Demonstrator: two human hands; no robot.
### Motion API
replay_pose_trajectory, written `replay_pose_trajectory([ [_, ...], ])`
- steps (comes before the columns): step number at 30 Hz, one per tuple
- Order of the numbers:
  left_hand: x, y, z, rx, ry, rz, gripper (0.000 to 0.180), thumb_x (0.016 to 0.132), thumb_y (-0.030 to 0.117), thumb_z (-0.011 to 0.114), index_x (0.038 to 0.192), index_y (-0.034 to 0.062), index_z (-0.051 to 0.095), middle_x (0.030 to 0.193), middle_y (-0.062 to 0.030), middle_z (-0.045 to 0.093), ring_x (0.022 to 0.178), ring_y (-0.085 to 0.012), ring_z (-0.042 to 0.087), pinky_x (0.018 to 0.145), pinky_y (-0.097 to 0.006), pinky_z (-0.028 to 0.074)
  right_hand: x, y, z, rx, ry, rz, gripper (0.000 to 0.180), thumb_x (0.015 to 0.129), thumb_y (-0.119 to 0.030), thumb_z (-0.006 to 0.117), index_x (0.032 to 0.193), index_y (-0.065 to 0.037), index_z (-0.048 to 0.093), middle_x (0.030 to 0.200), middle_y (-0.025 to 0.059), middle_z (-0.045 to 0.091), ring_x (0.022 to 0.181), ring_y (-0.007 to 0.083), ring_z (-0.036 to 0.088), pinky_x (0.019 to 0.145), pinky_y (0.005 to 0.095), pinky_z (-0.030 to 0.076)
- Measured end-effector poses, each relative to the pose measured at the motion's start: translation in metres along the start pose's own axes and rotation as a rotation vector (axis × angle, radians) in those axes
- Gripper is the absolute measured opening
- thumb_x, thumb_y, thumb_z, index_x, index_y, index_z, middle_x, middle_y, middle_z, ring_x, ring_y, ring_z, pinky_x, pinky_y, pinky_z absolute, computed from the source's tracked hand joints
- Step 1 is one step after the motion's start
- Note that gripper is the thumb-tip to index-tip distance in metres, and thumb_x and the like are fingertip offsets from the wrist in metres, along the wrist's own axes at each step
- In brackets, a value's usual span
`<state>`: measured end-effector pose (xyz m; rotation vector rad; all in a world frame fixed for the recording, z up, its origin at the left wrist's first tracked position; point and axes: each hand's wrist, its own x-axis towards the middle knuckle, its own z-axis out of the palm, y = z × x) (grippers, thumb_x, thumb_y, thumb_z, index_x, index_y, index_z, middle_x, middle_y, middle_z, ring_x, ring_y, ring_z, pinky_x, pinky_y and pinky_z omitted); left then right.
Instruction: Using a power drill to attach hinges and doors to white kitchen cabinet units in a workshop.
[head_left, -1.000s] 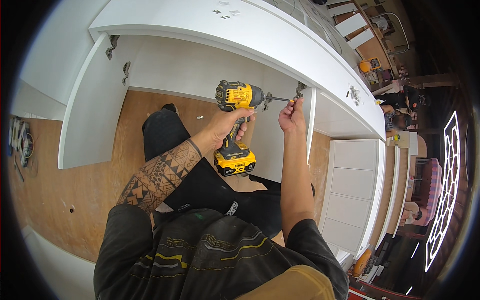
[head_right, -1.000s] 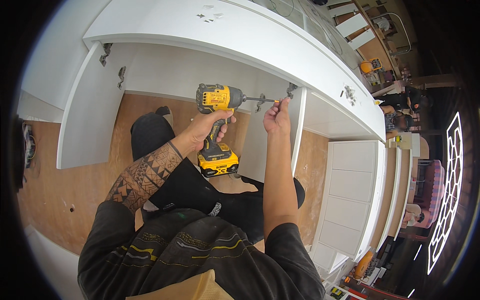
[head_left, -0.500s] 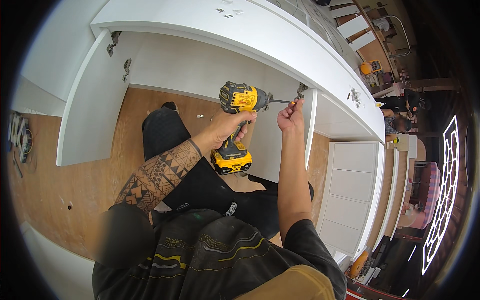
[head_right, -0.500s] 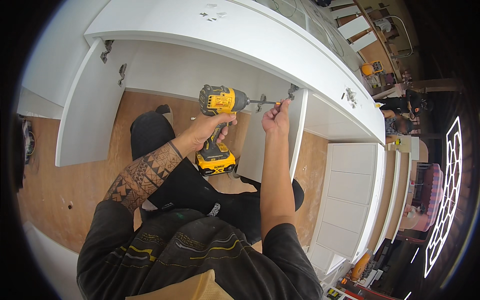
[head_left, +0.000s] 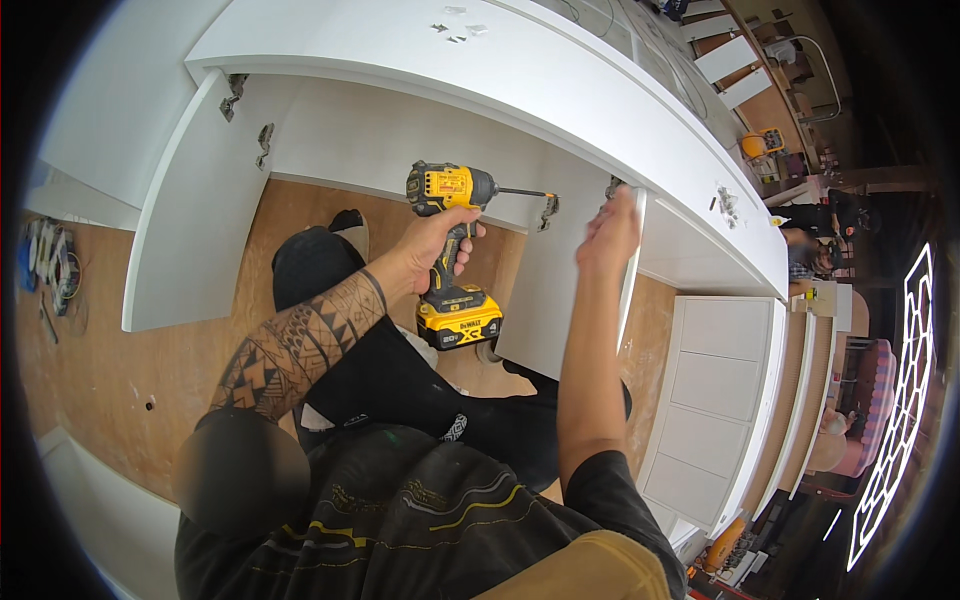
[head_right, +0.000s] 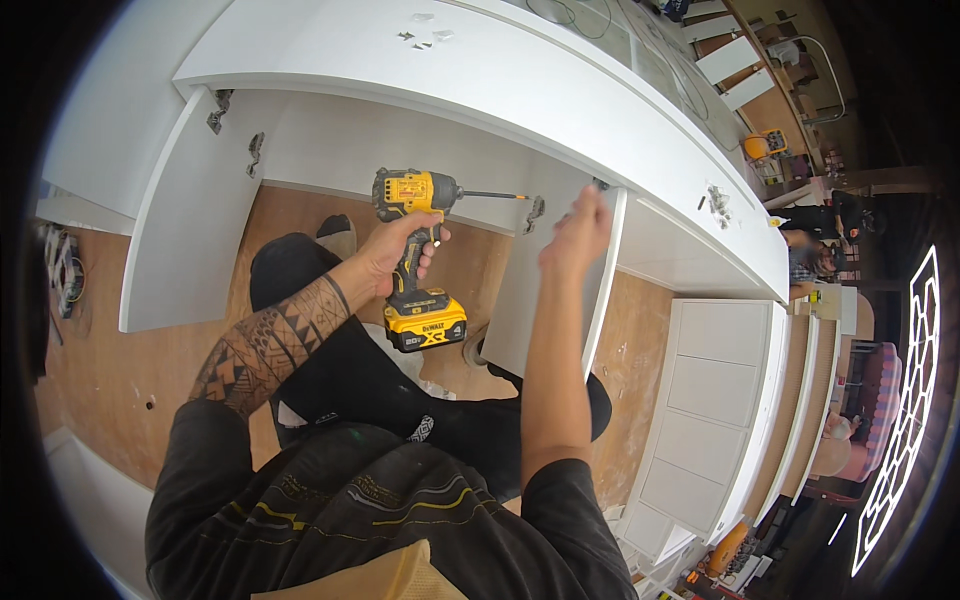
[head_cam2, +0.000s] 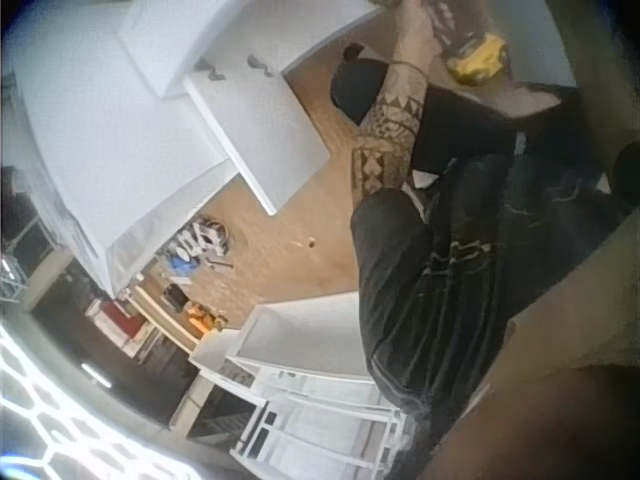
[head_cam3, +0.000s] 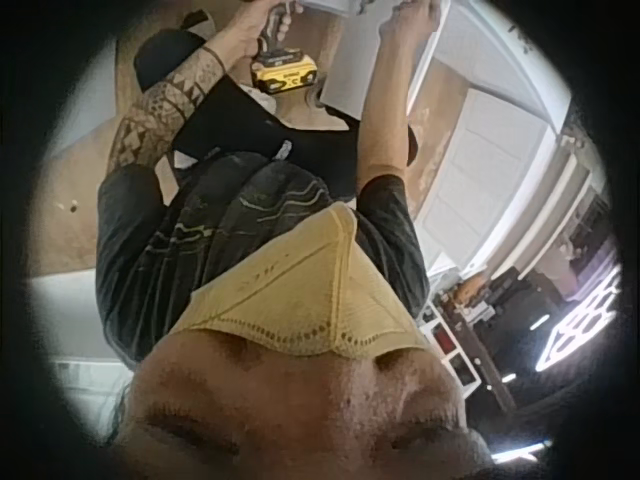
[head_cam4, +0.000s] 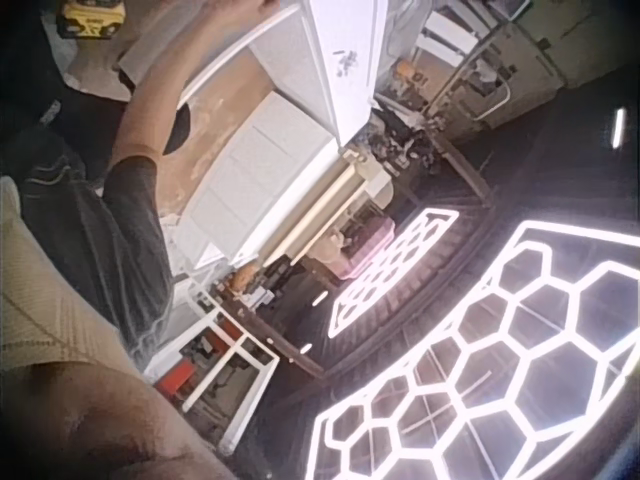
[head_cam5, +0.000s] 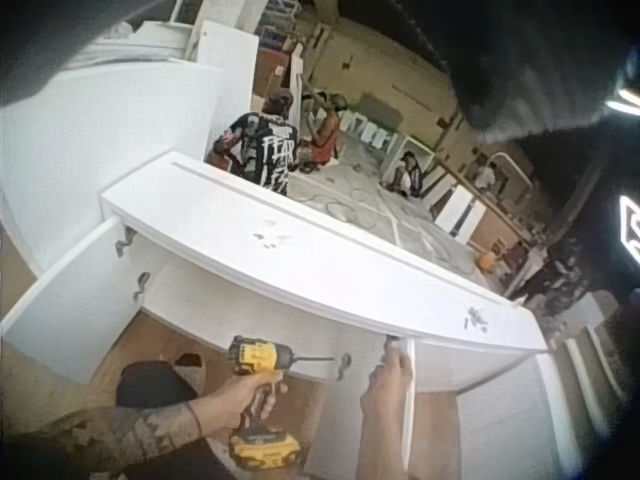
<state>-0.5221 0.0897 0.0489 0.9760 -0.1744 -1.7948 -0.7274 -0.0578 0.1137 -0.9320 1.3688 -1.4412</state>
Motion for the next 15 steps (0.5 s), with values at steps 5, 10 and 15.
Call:
replay_pose_trajectory([
  [5, 0.043, 0.01, -0.011, 0.08, 0.091, -0.083, 0.033, 0.091, 0.043, 0.075, 0.091, 0.0107, 0.069, 0.068, 0.0037, 0.057, 0.056, -0.0086, 0.053, 0.053, -0.026, 0.046, 0.075, -0.062, 0.053, -0.587, -0.317, -0.81, 0.028, 0.097, -0.027, 0.075, 0.104, 0.0, 0.074, 0.086, 0.0081, 0.07, 0.072, 0.0156, 0.059, 0.067, 0.0317, 0.05],
  [10, 0.122, 0.0, -0.034, 0.108, 0.116, -0.093, 0.031, 0.091, 0.041, 0.075, 0.089, 0.0114, 0.068, 0.067, 0.0033, 0.059, 0.055, -0.009, 0.055, 0.053, -0.027, 0.047, 0.111, -0.042, 0.085, -1.069, -0.649, -0.894, 0.043, 0.095, -0.046, 0.073, 0.103, -0.004, 0.075, 0.067, 0.0087, 0.057, 0.063, 0.0219, 0.055, 0.063, 0.0386, 0.048],
  [15, 0.206, -0.029, -0.085, -0.009, 0.044, -0.146, 0.03, 0.092, 0.04, 0.075, 0.089, 0.0109, 0.069, 0.067, 0.0032, 0.059, 0.054, -0.0085, 0.055, 0.051, -0.026, 0.048, 0.123, -0.016, 0.082, -1.01, -0.45, -0.88, 0.037, 0.095, -0.043, 0.076, 0.097, -0.006, 0.072, 0.062, 0.0037, 0.054, 0.058, 0.0165, 0.051, 0.058, 0.0341, 0.043],
])
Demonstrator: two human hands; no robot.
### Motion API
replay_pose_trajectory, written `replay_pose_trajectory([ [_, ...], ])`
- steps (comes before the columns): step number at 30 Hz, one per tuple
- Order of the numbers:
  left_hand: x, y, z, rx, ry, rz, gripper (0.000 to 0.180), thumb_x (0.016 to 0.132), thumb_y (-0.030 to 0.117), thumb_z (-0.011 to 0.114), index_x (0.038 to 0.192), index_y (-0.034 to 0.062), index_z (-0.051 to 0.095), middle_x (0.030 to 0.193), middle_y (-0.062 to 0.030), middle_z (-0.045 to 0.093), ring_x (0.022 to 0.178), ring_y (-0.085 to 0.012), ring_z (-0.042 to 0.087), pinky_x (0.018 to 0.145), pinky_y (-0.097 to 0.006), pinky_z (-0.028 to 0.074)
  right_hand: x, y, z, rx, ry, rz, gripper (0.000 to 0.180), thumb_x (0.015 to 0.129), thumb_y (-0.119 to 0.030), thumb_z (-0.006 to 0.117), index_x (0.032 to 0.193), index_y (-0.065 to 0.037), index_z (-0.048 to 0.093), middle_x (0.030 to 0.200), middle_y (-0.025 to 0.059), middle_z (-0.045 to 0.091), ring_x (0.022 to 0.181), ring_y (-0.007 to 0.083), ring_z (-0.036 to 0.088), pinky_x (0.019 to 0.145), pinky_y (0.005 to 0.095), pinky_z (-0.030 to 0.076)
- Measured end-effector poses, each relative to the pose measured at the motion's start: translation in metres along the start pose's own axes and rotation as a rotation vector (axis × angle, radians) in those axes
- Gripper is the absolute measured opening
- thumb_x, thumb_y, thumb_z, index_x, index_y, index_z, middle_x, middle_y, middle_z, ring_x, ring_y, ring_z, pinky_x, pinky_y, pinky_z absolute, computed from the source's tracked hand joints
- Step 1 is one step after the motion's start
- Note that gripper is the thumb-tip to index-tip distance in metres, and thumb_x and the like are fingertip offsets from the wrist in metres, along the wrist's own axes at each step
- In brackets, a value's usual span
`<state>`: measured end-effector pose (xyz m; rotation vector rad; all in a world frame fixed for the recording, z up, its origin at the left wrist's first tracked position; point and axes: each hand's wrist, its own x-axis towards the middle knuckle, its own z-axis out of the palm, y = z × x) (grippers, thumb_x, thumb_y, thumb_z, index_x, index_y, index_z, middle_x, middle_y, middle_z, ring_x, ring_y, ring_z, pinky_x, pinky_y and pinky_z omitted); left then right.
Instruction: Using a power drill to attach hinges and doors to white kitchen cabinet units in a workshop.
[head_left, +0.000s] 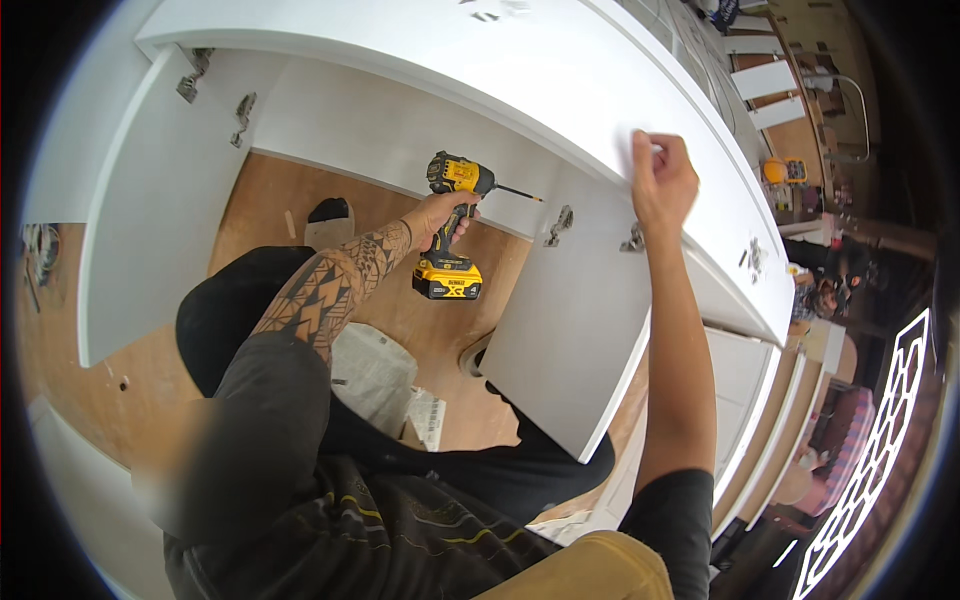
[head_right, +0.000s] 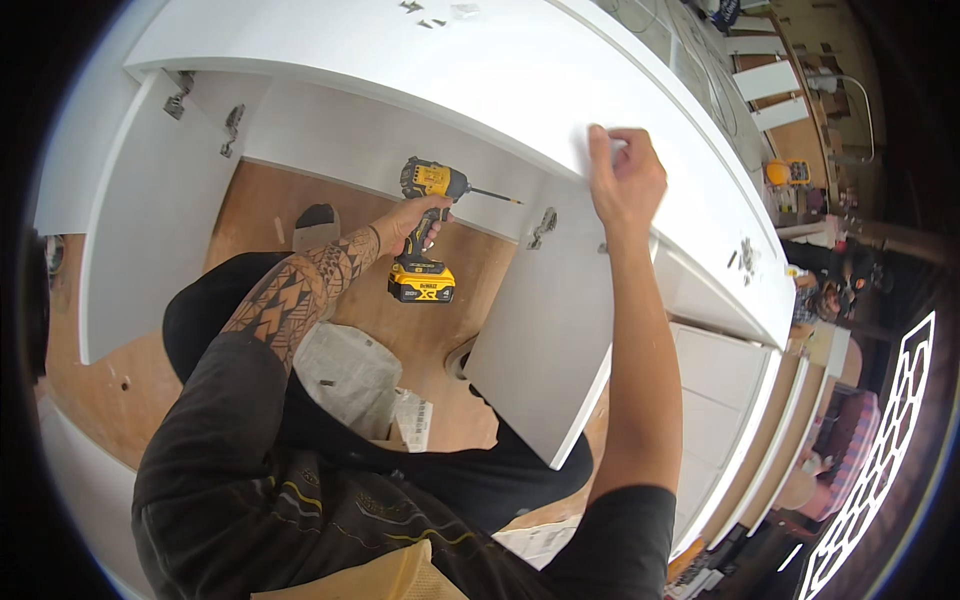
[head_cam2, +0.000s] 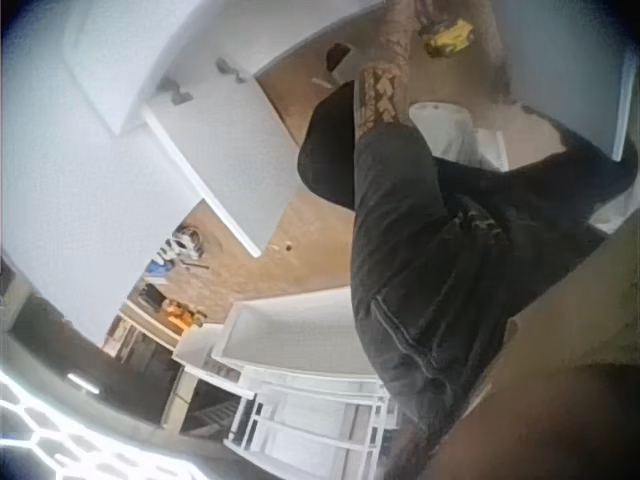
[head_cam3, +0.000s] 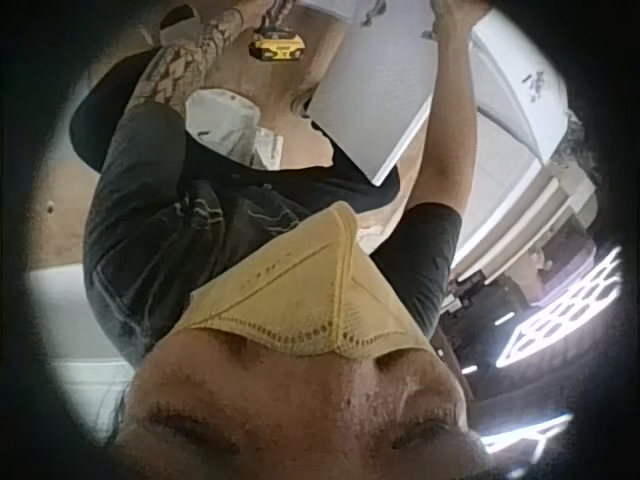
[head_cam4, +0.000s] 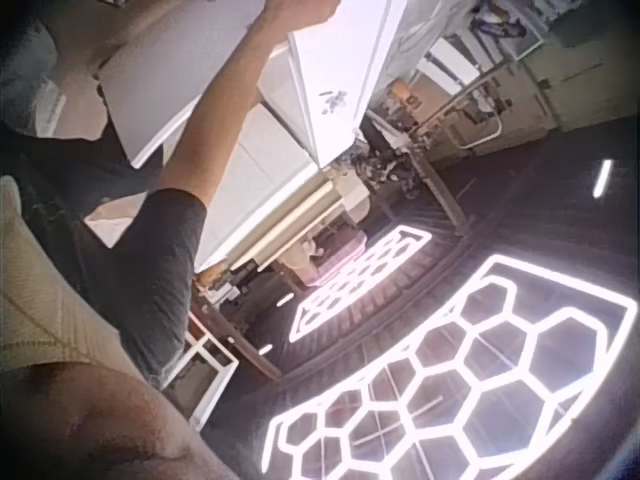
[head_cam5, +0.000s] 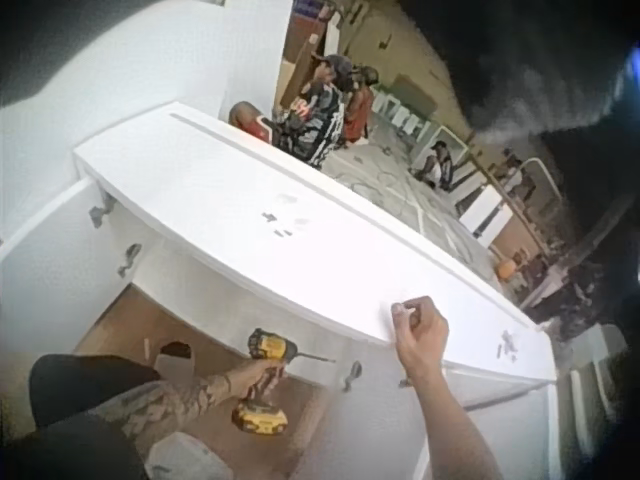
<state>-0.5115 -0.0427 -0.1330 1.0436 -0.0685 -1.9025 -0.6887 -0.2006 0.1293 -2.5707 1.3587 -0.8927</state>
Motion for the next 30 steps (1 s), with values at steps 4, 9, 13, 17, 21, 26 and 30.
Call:
replay_pose_trajectory([
  [4, 0.059, -0.02, -0.026, -0.04, -0.002, -0.078, 0.035, 0.094, 0.043, 0.074, 0.093, 0.0077, 0.071, 0.066, 0.004, 0.056, 0.053, -0.0086, 0.052, 0.049, -0.026, 0.045, -0.003, 0.004, 0.003, 0.027, 0.067, -0.053, 0.034, 0.097, -0.036, 0.077, 0.098, -0.002, 0.072, 0.064, 0.0, 0.055, 0.059, 0.0093, 0.048, 0.057, 0.0275, 0.041],
  [9, 0.104, -0.047, -0.039, -0.117, -0.093, -0.132, 0.034, 0.094, 0.043, 0.073, 0.09, 0.0094, 0.071, 0.066, 0.004, 0.056, 0.055, -0.0087, 0.052, 0.051, -0.026, 0.044, -0.006, -0.001, 0.008, 0.06, 0.017, -0.06, 0.028, 0.104, -0.026, 0.069, 0.103, 0.001, 0.07, 0.074, -0.0022, 0.059, 0.063, 0.0046, 0.045, 0.058, 0.0229, 0.04],
  [13, 0.121, -0.06, -0.04, -0.136, -0.154, -0.165, 0.031, 0.095, 0.041, 0.072, 0.089, 0.0103, 0.071, 0.066, 0.0037, 0.056, 0.055, -0.0092, 0.051, 0.051, -0.026, 0.043, -0.009, -0.009, 0.008, -0.02, -0.004, -0.129, 0.028, 0.107, -0.024, 0.063, 0.107, 0.004, 0.067, 0.085, 0.0027, 0.063, 0.075, 0.008, 0.051, 0.069, 0.0243, 0.043],
  [17, 0.13, -0.066, -0.039, -0.176, -0.141, -0.163, 0.027, 0.093, 0.033, 0.076, 0.084, 0.009, 0.066, 0.063, 0.0, 0.057, 0.052, -0.0104, 0.052, 0.049, -0.027, 0.044, -0.009, -0.015, 0.005, -0.079, -0.05, -0.119, 0.033, 0.11, -0.028, 0.056, 0.109, 0.004, 0.065, 0.093, 0.0058, 0.065, 0.084, 0.0114, 0.055, 0.079, 0.0274, 0.045],
  [21, 0.131, -0.07, -0.038, -0.198, -0.145, -0.147, 0.027, 0.092, 0.032, 0.077, 0.083, 0.009, 0.065, 0.063, -0.0005, 0.057, 0.05, -0.0113, 0.051, 0.048, -0.028, 0.043, -0.008, -0.02, -0.004, -0.129, -0.094, -0.135, 0.036, 0.113, -0.031, 0.05, 0.111, 0.003, 0.064, 0.101, 0.0081, 0.065, 0.094, 0.0144, 0.058, 0.088, 0.03, 0.045],
  [26, 0.13, -0.072, -0.04, -0.215, -0.144, -0.153, 0.026, 0.094, 0.03, 0.075, 0.084, 0.0081, 0.065, 0.065, -0.0009, 0.058, 0.052, -0.0108, 0.051, 0.048, -0.027, 0.04, -0.011, -0.023, -0.007, -0.149, -0.064, -0.148, 0.037, 0.111, -0.031, 0.05, 0.111, 0.003, 0.064, 0.091, 0.0066, 0.063, 0.079, 0.0116, 0.054, 0.072, 0.0281, 0.043],
  [30, 0.13, -0.07, -0.041, -0.211, -0.138, -0.154, 0.027, 0.095, 0.03, 0.074, 0.084, 0.0071, 0.064, 0.065, -0.0015, 0.058, 0.052, -0.0112, 0.051, 0.049, -0.027, 0.04, -0.014, -0.025, -0.011, -0.163, -0.104, -0.141, 0.037, 0.114, -0.028, 0.044, 0.113, 0.003, 0.064, 0.1, 0.0096, 0.062, 0.091, 0.0162, 0.055, 0.086, 0.0327, 0.045],
])
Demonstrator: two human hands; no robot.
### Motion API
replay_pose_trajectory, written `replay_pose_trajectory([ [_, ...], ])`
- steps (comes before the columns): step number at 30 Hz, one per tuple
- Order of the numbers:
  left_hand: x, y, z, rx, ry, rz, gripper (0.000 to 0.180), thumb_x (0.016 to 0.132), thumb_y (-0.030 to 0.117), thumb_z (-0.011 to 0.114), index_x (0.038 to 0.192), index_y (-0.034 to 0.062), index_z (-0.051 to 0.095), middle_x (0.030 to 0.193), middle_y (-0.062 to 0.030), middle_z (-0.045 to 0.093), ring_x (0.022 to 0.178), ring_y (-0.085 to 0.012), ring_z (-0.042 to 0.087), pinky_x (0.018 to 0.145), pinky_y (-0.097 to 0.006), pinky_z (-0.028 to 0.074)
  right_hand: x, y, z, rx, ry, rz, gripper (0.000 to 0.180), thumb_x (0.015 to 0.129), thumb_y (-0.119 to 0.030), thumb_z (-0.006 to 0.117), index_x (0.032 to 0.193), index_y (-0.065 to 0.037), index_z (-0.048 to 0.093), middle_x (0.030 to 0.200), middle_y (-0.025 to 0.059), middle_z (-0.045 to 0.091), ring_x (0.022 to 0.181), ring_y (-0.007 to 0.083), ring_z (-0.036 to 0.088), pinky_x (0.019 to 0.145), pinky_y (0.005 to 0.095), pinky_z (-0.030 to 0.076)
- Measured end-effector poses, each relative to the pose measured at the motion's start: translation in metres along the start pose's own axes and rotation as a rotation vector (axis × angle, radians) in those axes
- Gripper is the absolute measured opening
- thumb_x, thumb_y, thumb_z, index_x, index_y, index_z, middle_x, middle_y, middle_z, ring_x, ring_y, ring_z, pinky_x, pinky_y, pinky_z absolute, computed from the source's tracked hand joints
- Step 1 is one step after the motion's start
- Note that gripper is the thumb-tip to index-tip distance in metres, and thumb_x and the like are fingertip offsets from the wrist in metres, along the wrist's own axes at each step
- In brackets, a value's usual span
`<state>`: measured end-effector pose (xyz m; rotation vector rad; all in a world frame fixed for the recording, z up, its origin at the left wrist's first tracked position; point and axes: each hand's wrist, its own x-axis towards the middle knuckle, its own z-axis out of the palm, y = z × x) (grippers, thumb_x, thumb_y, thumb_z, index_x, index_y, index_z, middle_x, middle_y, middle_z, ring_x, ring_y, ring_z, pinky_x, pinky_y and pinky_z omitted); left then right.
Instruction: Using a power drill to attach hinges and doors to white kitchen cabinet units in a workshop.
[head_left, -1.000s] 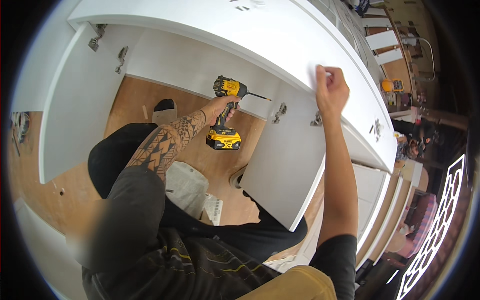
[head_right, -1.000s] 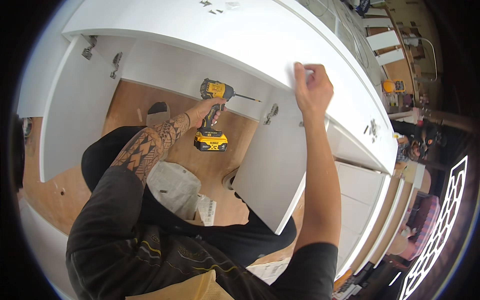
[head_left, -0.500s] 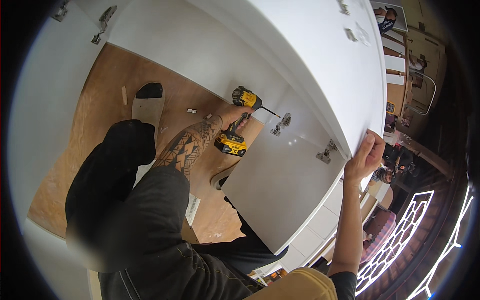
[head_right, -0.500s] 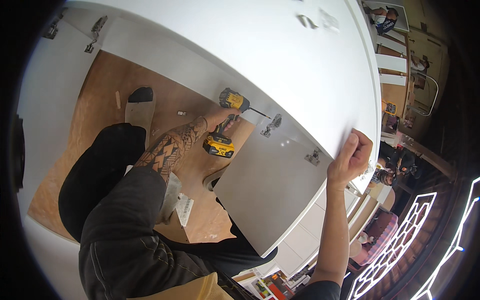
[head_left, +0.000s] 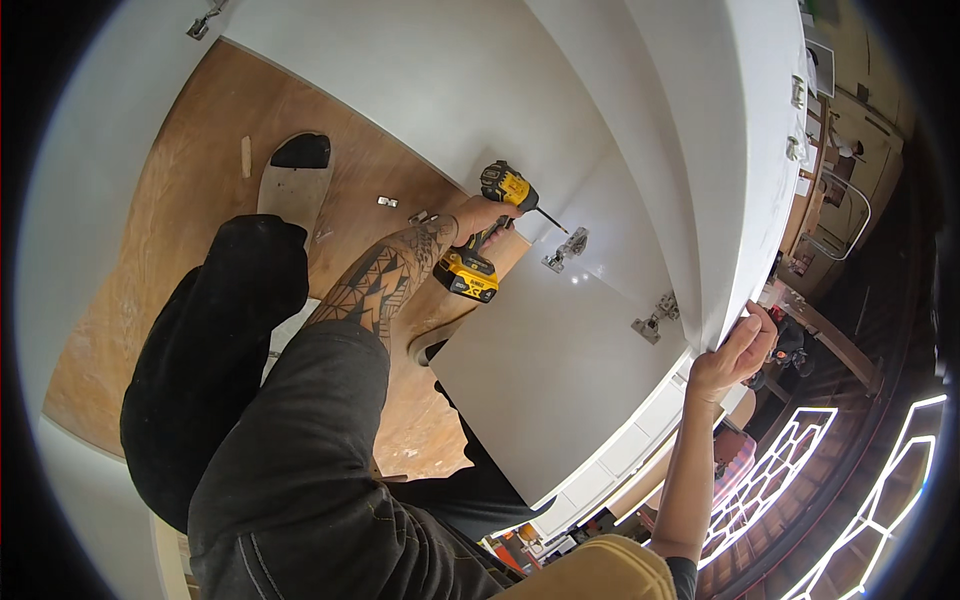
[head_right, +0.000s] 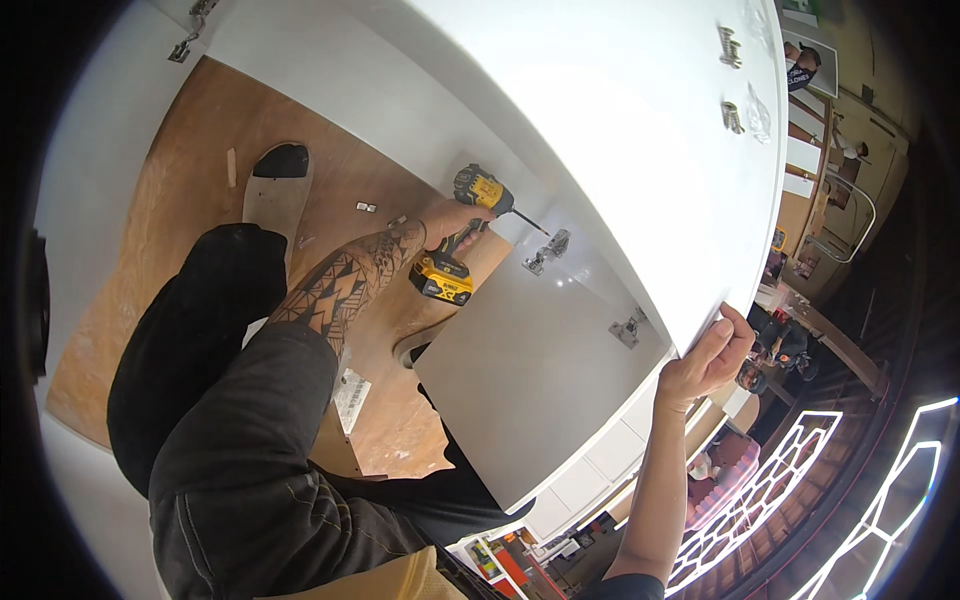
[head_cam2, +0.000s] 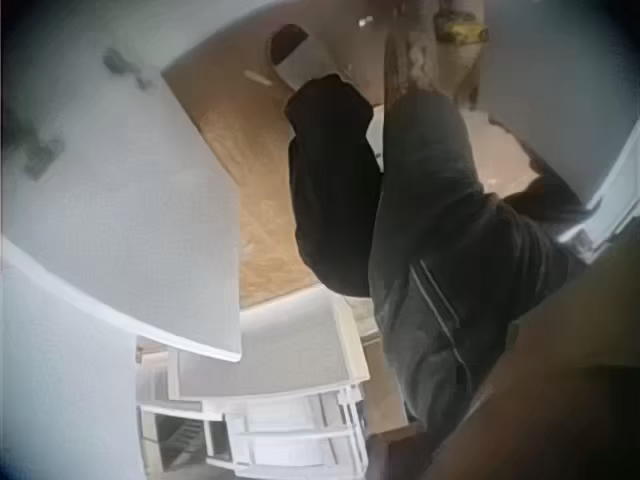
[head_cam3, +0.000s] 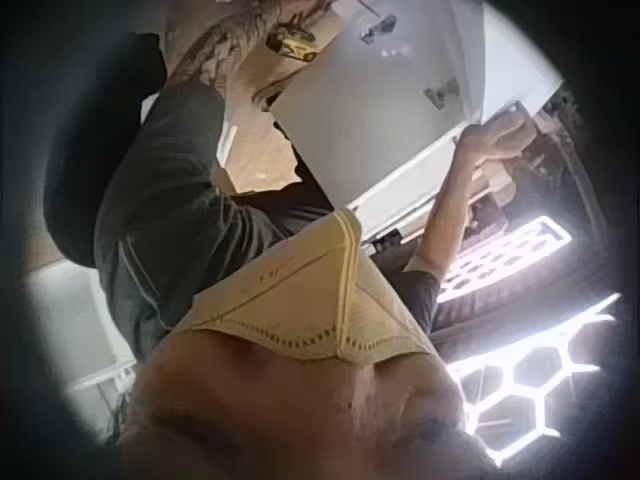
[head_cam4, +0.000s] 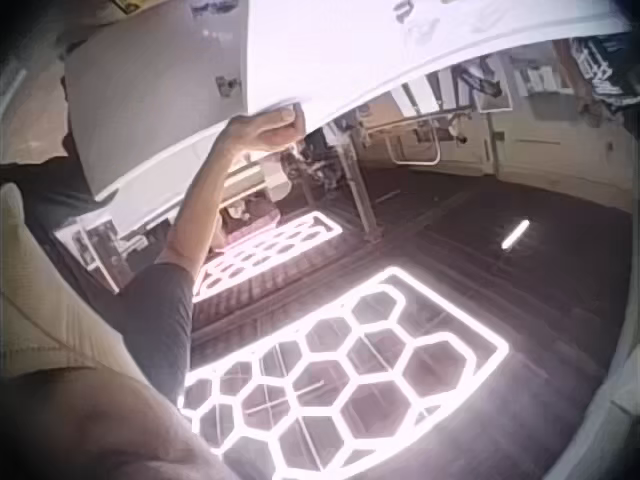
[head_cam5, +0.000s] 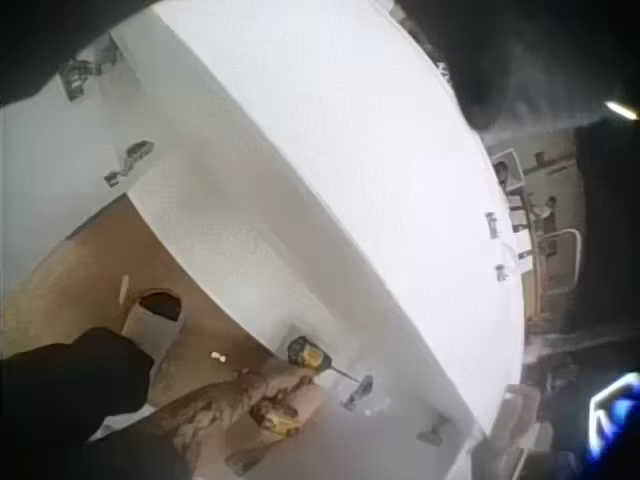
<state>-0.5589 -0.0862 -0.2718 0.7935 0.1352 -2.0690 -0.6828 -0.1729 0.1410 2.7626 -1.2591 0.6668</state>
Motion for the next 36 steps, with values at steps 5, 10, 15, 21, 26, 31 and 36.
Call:
replay_pose_trajectory([
  [5, 0.0, 0.0, 0.0, -0.012, -0.02, 0.005, 0.027, 0.095, 0.031, 0.074, 0.085, 0.007, 0.064, 0.065, -0.0012, 0.058, 0.052, -0.0111, 0.051, 0.049, -0.027, 0.041, -0.002, 0.004, 0.0, 0.102, 0.02, 0.004, 0.037, 0.114, -0.03, 0.045, 0.11, 0.001, 0.063, 0.074, -0.0029, 0.052, 0.068, 0.0056, 0.041, 0.065, 0.0242, 0.036],
  [10, 0.0, 0.0, 0.0, 0.001, -0.034, -0.02, 0.029, 0.093, 0.034, 0.075, 0.086, 0.0077, 0.065, 0.066, -0.0006, 0.057, 0.053, -0.0108, 0.051, 0.049, -0.027, 0.041, -0.003, 0.005, 0.001, 0.072, 0.052, -0.004, 0.037, 0.114, -0.031, 0.046, 0.111, 0.001, 0.063, 0.069, -0.0049, 0.049, 0.064, 0.0043, 0.04, 0.061, 0.0235, 0.032],
  [15, -0.001, 0.001, 0.0, 0.026, -0.029, -0.035, 0.029, 0.093, 0.035, 0.075, 0.087, 0.0078, 0.066, 0.066, 0.0002, 0.057, 0.053, -0.0104, 0.051, 0.049, -0.026, 0.042, -0.001, 0.002, 0.001, 0.096, 0.052, -0.002, 0.038, 0.113, -0.032, 0.047, 0.111, 0.001, 0.063, 0.067, -0.005, 0.048, 0.063, 0.0042, 0.04, 0.06, 0.0234, 0.032],
  [21, 0.0, -0.001, 0.0, 0.027, -0.022, -0.045, 0.03, 0.094, 0.035, 0.075, 0.086, 0.0079, 0.066, 0.065, 0.0004, 0.056, 0.053, -0.0101, 0.05, 0.049, -0.026, 0.04, -0.001, -0.007, 0.002, 0.114, 0.058, 0.007, 0.039, 0.113, -0.034, 0.047, 0.11, 0.001, 0.064, 0.064, -0.0061, 0.044, 0.061, 0.0036, 0.035, 0.058, 0.0238, 0.026],
  [26, -0.002, 0.0, 0.003, 0.056, -0.014, -0.027, 0.031, 0.093, 0.037, 0.075, 0.086, 0.0081, 0.067, 0.065, 0.0006, 0.056, 0.053, -0.0102, 0.05, 0.049, -0.026, 0.04, 0.0, -0.011, 0.002, 0.112, 0.036, -0.001, 0.04, 0.113, -0.035, 0.047, 0.109, 0.001, 0.064, 0.063, -0.0066, 0.042, 0.06, 0.0038, 0.034, 0.058, 0.0239, 0.025],
  [31, -0.007, 0.002, 0.006, 0.059, 0.009, 0.003, 0.03, 0.093, 0.036, 0.074, 0.085, 0.0086, 0.066, 0.065, 0.0006, 0.056, 0.053, -0.0108, 0.05, 0.049, -0.028, 0.04, 0.001, -0.01, 0.003, 0.077, 0.05, 0.014, 0.041, 0.113, -0.038, 0.046, 0.111, 0.0, 0.063, 0.068, -0.0035, 0.05, 0.065, 0.0055, 0.045, 0.062, 0.0242, 0.035],
  [36, -0.008, 0.006, 0.006, 0.078, -0.005, -0.017, 0.028, 0.094, 0.035, 0.073, 0.085, 0.0107, 0.063, 0.065, 0.0007, 0.055, 0.052, -0.012, 0.049, 0.048, -0.029, 0.04, 0.0, -0.016, 0.002, 0.037, 0.058, 0.0, 0.04, 0.113, -0.036, 0.047, 0.11, 0.0, 0.064, 0.07, -0.003, 0.049, 0.066, 0.0065, 0.041, 0.064, 0.0257, 0.033],
])
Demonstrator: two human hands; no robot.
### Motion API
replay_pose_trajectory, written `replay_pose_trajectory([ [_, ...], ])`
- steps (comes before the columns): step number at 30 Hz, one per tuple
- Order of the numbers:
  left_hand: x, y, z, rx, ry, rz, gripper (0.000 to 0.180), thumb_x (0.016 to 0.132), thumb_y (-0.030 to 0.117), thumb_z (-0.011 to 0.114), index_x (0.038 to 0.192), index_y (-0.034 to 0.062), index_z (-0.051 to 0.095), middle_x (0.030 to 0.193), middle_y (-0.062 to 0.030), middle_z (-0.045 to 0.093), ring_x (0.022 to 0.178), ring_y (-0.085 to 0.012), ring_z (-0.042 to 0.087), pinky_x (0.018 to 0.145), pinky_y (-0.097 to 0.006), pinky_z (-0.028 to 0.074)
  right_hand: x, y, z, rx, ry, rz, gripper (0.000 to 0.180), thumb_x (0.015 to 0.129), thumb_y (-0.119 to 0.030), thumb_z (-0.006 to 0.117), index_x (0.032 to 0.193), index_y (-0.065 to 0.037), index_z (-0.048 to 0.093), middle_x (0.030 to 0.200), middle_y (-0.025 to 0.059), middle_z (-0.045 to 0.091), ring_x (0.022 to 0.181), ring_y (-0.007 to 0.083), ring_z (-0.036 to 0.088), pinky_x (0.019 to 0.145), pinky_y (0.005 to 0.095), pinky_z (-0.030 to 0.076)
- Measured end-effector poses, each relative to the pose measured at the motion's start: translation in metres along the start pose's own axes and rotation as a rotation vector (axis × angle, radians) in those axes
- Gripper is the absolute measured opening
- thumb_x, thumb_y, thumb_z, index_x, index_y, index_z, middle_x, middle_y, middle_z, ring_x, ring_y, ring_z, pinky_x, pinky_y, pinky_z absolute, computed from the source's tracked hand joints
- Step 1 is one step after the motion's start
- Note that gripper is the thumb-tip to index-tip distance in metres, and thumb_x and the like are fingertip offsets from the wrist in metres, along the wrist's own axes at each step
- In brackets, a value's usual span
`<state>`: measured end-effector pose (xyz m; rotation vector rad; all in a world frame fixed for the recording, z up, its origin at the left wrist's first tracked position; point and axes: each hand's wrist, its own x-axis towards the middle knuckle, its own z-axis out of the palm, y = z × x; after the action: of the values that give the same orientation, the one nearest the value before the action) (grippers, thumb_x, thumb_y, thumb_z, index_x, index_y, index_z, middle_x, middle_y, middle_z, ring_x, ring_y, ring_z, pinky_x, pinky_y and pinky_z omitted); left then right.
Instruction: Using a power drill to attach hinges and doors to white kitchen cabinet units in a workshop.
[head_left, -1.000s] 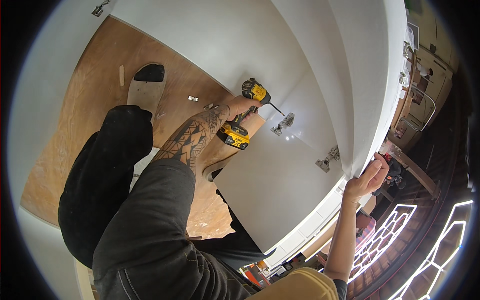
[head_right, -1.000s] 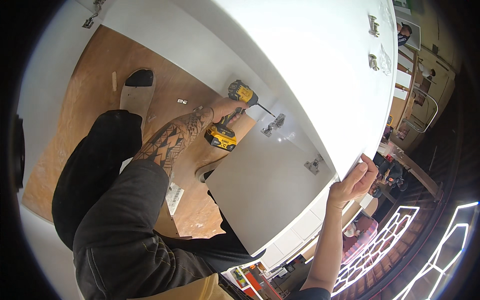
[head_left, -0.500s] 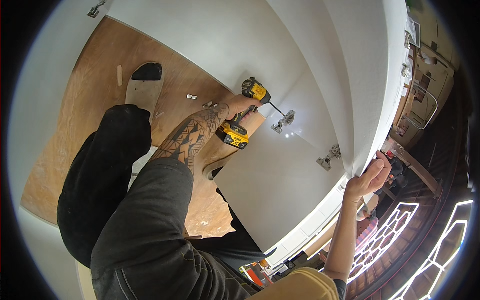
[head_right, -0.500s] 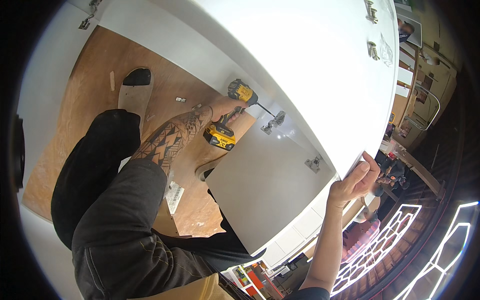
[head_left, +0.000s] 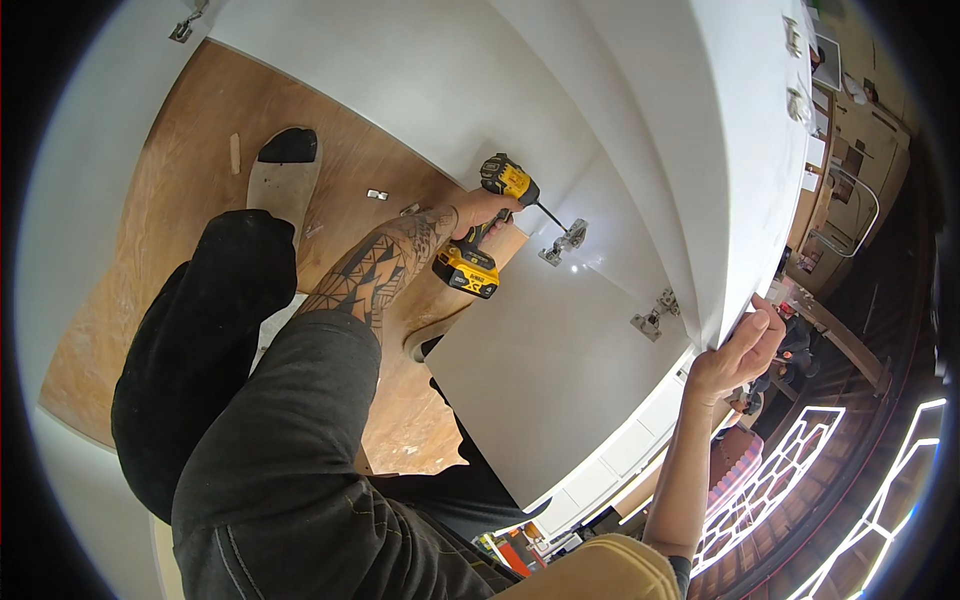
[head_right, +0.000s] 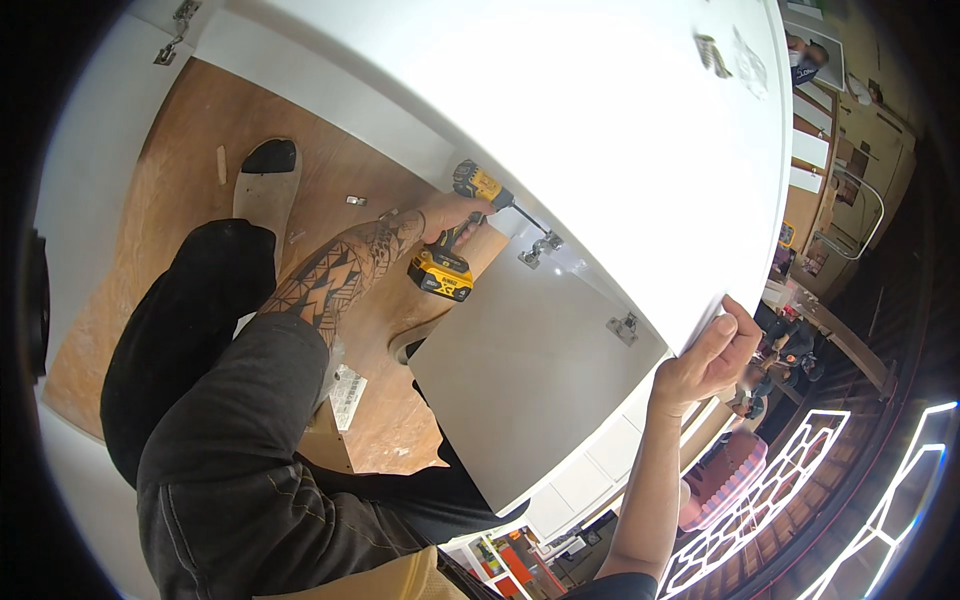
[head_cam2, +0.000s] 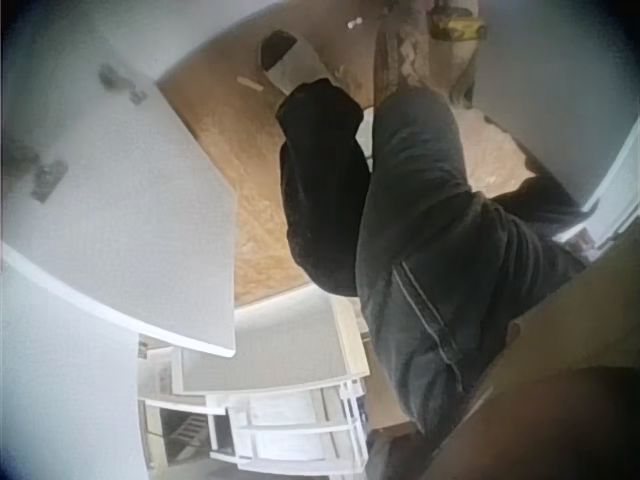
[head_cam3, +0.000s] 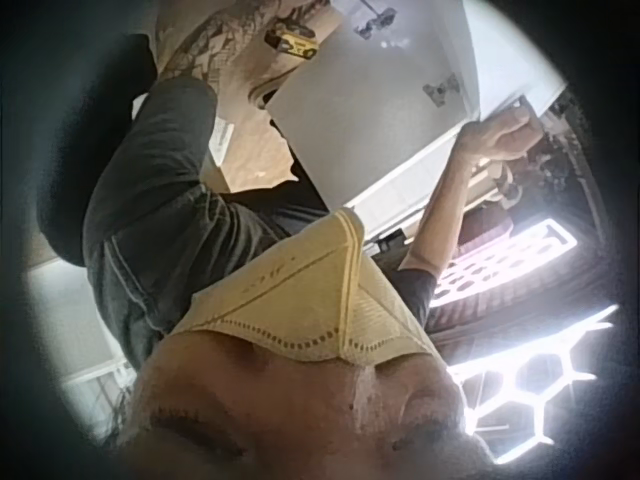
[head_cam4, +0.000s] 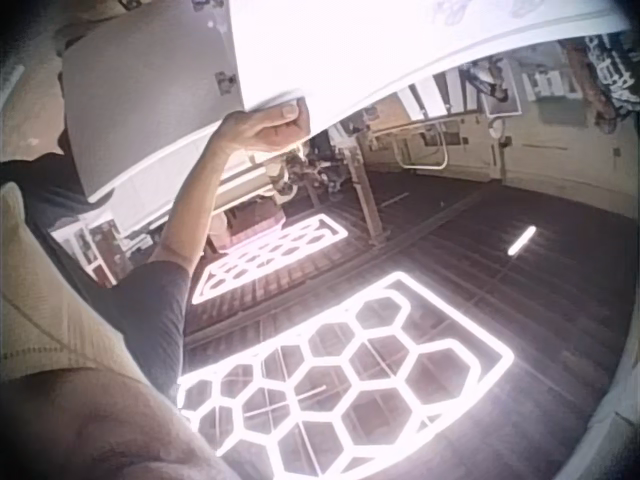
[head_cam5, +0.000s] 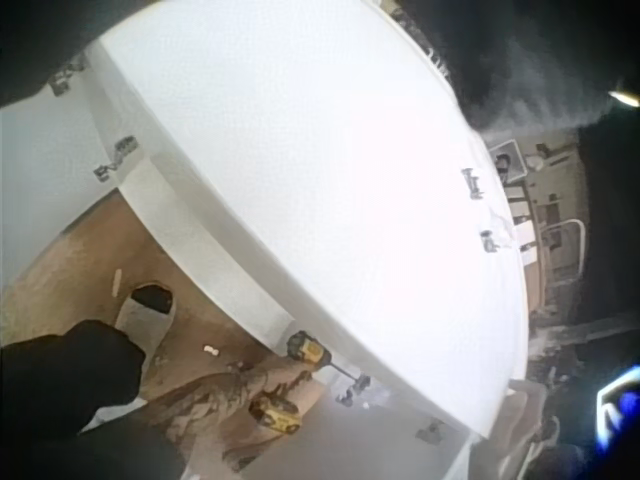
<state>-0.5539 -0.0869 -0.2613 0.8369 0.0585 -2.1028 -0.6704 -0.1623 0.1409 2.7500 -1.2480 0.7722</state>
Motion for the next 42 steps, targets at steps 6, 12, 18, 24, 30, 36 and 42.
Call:
replay_pose_trajectory([
  [6, 0.001, 0.003, -0.001, 0.012, -0.002, -0.06, 0.027, 0.094, 0.035, 0.073, 0.084, 0.0125, 0.061, 0.064, 0.0012, 0.053, 0.052, -0.0118, 0.049, 0.047, -0.029, 0.039, -0.001, -0.013, 0.005, -0.034, 0.045, -0.035, 0.039, 0.109, -0.033, 0.054, 0.108, 0.004, 0.066, 0.089, 0.0066, 0.064, 0.078, 0.0119, 0.058, 0.071, 0.0285, 0.046],
  [12, -0.003, 0.002, 0.001, 0.002, 0.011, -0.07, 0.029, 0.094, 0.037, 0.073, 0.084, 0.0121, 0.062, 0.064, 0.0011, 0.053, 0.052, -0.0122, 0.05, 0.047, -0.029, 0.039, -0.001, -0.017, 0.007, 0.059, 0.05, -0.004, 0.035, 0.108, -0.031, 0.057, 0.108, 0.004, 0.066, 0.084, 0.0029, 0.06, 0.073, 0.0081, 0.05, 0.065, 0.0255, 0.039],
  [18, -0.008, 0.005, 0.004, 0.036, 0.021, -0.075, 0.03, 0.093, 0.036, 0.073, 0.084, 0.0105, 0.061, 0.063, 0.0021, 0.051, 0.051, -0.0121, 0.046, 0.049, -0.031, 0.041, -0.002, -0.022, 0.004, 0.043, 0.043, 0.009, 0.034, 0.108, -0.03, 0.059, 0.108, 0.003, 0.066, 0.082, 0.0013, 0.059, 0.071, 0.0066, 0.047, 0.064, 0.0235, 0.036],
  [24, -0.012, 0.004, 0.004, 0.028, 0.004, -0.056, 0.03, 0.093, 0.036, 0.073, 0.084, 0.0105, 0.06, 0.063, 0.0022, 0.05, 0.05, -0.0123, 0.045, 0.049, -0.031, 0.041, -0.002, -0.022, 0.004, 0.022, 0.05, 0.019, 0.037, 0.106, -0.033, 0.063, 0.107, 0.004, 0.067, 0.085, 0.0027, 0.061, 0.074, 0.0083, 0.049, 0.067, 0.0243, 0.038],
  [30, -0.009, 0.002, 0.002, 0.02, 0.002, -0.072, 0.03, 0.094, 0.037, 0.072, 0.086, 0.0103, 0.061, 0.064, 0.0023, 0.05, 0.051, -0.0123, 0.046, 0.049, -0.029, 0.041, -0.004, -0.021, 0.007, 0.124, 0.061, -0.003, 0.034, 0.105, -0.03, 0.065, 0.108, 0.004, 0.066, 0.085, 0.0022, 0.06, 0.073, 0.0071, 0.049, 0.066, 0.0242, 0.039],
  [36, -0.01, -0.005, -0.001, -0.018, 0.004, 0.0, 0.034, 0.094, 0.042, 0.075, 0.09, 0.0084, 0.07, 0.065, 0.0047, 0.053, 0.054, -0.0097, 0.049, 0.051, -0.027, 0.042, -0.003, -0.024, 0.02, 0.235, 0.054, 0.069, 0.024, 0.102, -0.021, 0.07, 0.106, 0.002, 0.068, 0.076, -0.0021, 0.056, 0.065, 0.0024, 0.045, 0.056, 0.0198, 0.036],
  [42, -0.076, 0.011, 0.041, 0.019, 0.2, 0.033, 0.033, 0.093, 0.042, 0.075, 0.087, 0.0095, 0.071, 0.065, 0.0045, 0.052, 0.055, -0.0109, 0.05, 0.053, -0.028, 0.044, 0.013, -0.012, 0.02, 0.127, 0.124, 0.068, 0.03, 0.092, -0.031, 0.08, 0.091, -0.004, 0.068, 0.063, 0.0056, 0.054, 0.055, 0.0171, 0.051, 0.053, 0.0321, 0.043],
])
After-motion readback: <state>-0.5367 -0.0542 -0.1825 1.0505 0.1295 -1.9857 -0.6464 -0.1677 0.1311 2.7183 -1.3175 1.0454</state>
